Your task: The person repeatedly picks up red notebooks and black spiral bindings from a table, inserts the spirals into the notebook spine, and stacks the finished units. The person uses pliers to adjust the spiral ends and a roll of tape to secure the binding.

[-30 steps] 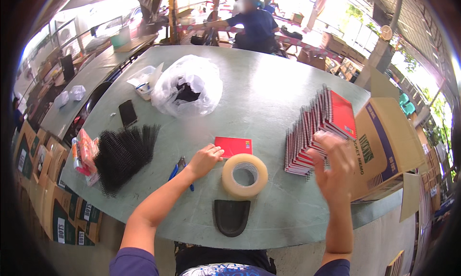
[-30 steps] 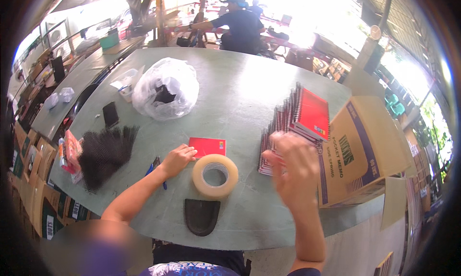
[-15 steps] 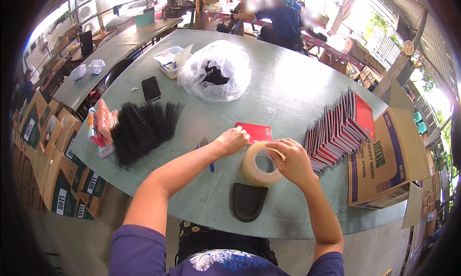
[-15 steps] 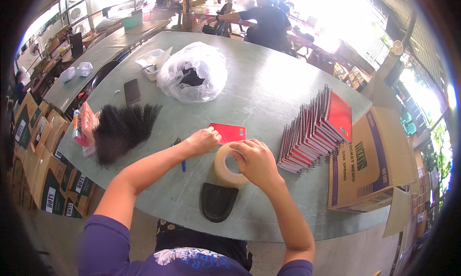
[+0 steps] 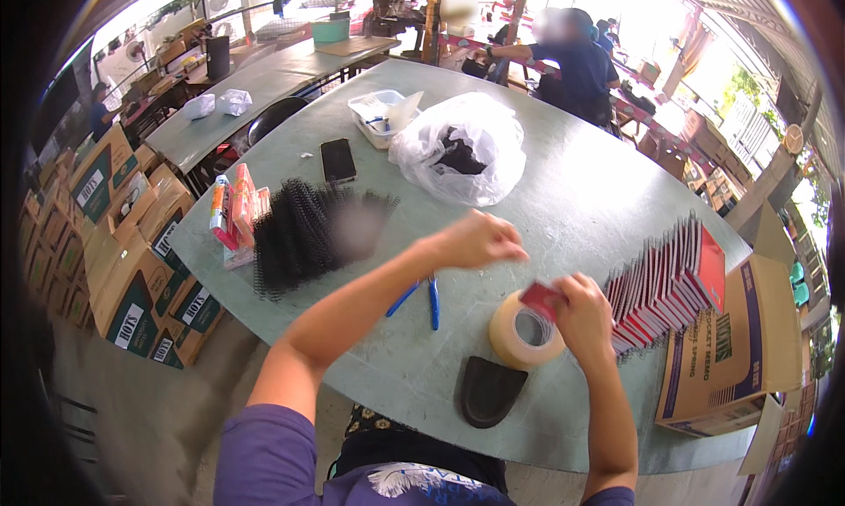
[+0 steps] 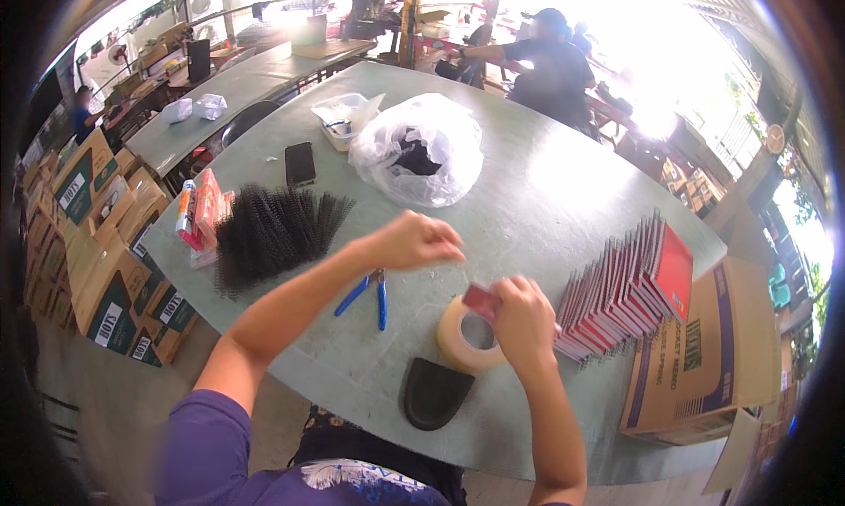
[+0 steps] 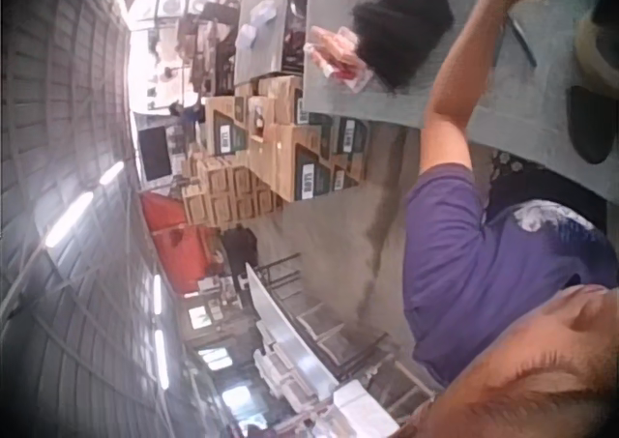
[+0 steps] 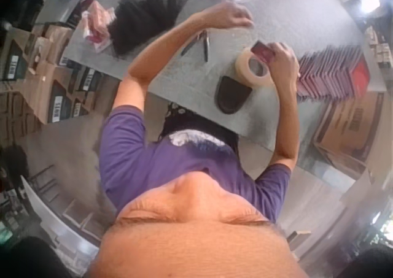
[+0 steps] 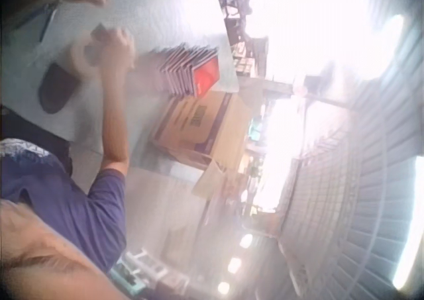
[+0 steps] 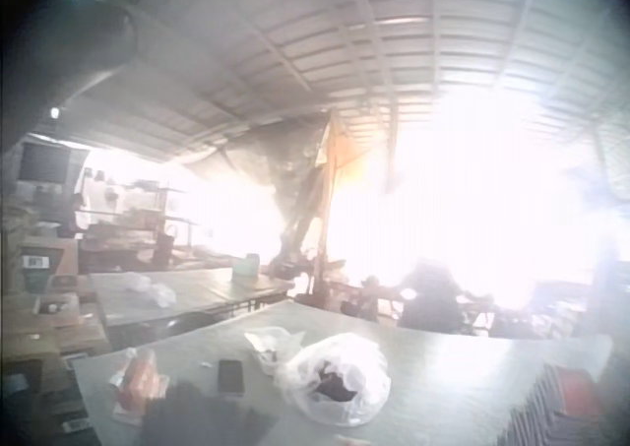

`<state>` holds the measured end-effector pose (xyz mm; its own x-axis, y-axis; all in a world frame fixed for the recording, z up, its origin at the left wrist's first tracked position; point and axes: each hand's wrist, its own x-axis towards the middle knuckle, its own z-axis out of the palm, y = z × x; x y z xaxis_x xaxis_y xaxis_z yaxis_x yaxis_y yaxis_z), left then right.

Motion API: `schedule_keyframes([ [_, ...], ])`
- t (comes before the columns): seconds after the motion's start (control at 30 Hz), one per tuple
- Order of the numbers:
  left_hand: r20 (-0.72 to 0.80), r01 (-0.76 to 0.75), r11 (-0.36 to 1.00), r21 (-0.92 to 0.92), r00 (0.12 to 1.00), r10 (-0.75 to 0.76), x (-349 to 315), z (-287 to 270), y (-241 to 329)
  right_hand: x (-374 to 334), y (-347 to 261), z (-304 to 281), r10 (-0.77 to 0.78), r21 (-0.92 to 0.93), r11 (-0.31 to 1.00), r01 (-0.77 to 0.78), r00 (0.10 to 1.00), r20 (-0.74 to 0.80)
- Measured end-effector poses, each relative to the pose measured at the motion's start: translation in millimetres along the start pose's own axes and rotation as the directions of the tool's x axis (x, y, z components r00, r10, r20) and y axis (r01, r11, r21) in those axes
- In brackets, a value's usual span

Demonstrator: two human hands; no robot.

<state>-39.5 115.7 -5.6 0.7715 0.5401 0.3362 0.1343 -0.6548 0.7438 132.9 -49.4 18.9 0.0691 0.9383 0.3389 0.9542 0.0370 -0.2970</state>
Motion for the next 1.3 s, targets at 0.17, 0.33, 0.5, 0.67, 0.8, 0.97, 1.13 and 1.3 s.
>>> schedule_keyframes([
  [0.17, -0.495, 0.598, 0.549, 0.584, 0.799, -0.342, -44.9, -54.3, -147.5, -29.8, -0.7, -3.9, 0.017, 0.015, 1.0, -0.017, 1.0, 0.006],
  [0.33, -0.474, 0.614, 0.421, 0.668, 0.787, -0.396, -53.0, -47.9, -169.4, -20.6, -1.0, 9.7, 0.022, 0.007, 1.0, -0.023, 0.997, 0.079],
  [0.5, -0.633, 0.664, 0.603, 0.441, 0.707, -0.316, -42.1, -33.5, -124.9, -25.8, 10.9, 32.4, 0.006, -0.047, 0.999, -0.002, 0.995, 0.096],
  [0.67, -0.424, 0.376, 0.812, 0.446, 0.888, -0.178, -49.0, -32.3, -121.6, -20.6, 3.0, 26.5, 0.135, 0.218, 0.962, -0.166, 0.979, 0.151],
  [0.8, -0.485, 0.363, 0.889, 0.279, 0.852, -0.196, -46.5, -24.2, -97.5, -20.9, -1.0, 30.8, 0.12, 0.233, 0.965, -0.122, 0.993, 0.021],
  [0.97, -0.413, 0.036, 0.999, 0.006, 0.91, -0.03, -58.6, 22.6, -25.8, -15.7, -5.8, 36.1, 0.158, 0.153, 0.974, -0.17, 0.984, 0.087],
  [1.13, -0.345, 0.092, 0.994, 0.054, 0.936, -0.068, -83.3, 52.8, 24.8, -17.7, -5.4, 38.4, 0.147, 0.184, 0.971, -0.152, 0.988, 0.043],
  [1.3, -0.429, 0.042, 0.985, 0.165, 0.903, 0.034, -83.2, 73.9, 29.7, -17.0, -11.4, 34.9, 0.171, 0.195, 0.963, -0.185, 0.982, 0.084],
])
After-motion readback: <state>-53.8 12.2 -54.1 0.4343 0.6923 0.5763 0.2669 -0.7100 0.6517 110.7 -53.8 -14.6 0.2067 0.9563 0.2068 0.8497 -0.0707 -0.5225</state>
